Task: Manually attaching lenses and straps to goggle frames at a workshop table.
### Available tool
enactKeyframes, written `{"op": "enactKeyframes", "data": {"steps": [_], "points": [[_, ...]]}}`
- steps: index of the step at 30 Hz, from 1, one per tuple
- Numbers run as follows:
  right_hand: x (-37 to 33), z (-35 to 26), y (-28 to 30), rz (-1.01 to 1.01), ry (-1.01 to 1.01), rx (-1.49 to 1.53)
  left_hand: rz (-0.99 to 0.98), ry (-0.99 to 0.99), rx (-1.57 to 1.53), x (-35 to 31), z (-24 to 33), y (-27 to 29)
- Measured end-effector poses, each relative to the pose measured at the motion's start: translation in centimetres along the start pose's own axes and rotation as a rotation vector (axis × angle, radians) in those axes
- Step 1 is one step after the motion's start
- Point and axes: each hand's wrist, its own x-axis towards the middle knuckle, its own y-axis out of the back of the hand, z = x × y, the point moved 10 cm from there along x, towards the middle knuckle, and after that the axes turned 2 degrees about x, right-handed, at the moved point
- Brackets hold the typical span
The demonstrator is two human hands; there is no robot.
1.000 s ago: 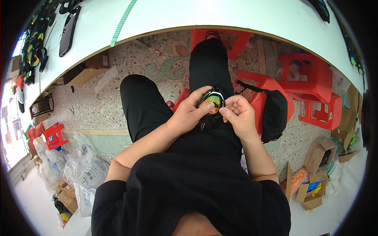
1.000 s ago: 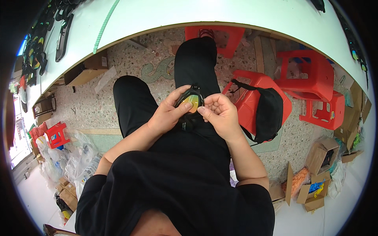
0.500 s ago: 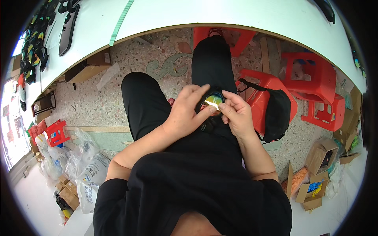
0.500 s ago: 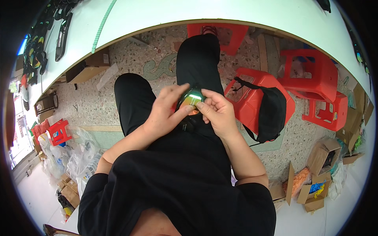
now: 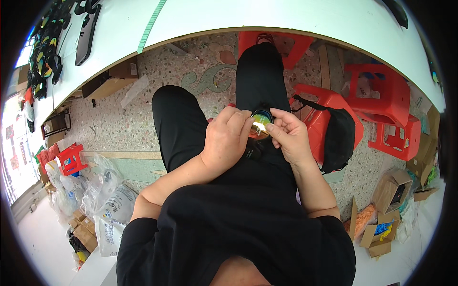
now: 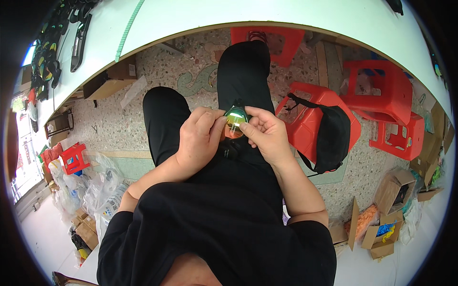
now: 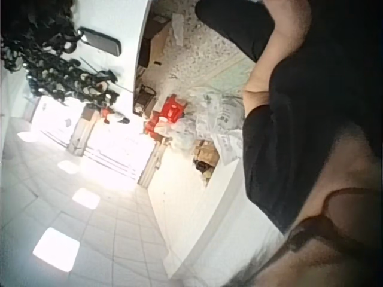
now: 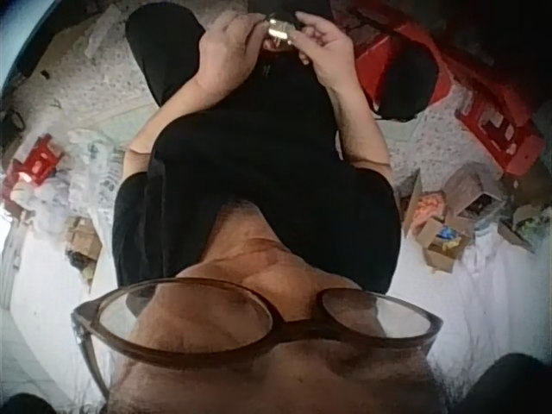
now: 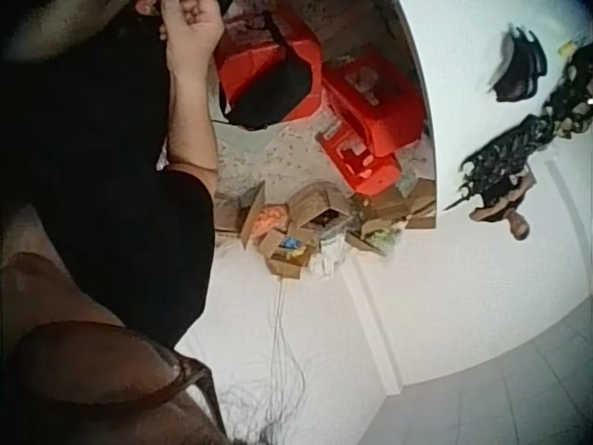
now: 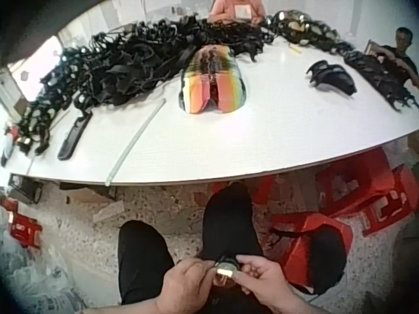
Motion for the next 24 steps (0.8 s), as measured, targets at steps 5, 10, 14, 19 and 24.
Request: {"op": "enactKeyframes", "data": {"steps": [5,10,14,19,24], "points": [[-0.2,-0.3,-0.3,-0.048,0.016,-0.009,0.014,0.064,-0.176,-0.2,-1.3,0.3],[-0.2,-1.0,-0.6,-0.078,0.035,0.021,-0.224,0.586,-0.701,-1.4,-4.9,-2.9],[-0.7,-0.6,0.1,0.045,-0.194,0.106,-0.349,0.66,-0.796,-1.4,-4.7,-3.9],[0.0,0.4,0.8,0.051,-0.349,0.181,-0.406,0.707,-0.77,-1.3,-5.1,-4.5],[0.7,0.4,0.1,-0.009,-0.45,0.204,-0.471,0.818,-0.796,-1.4,-5.0,-4.5]]}}
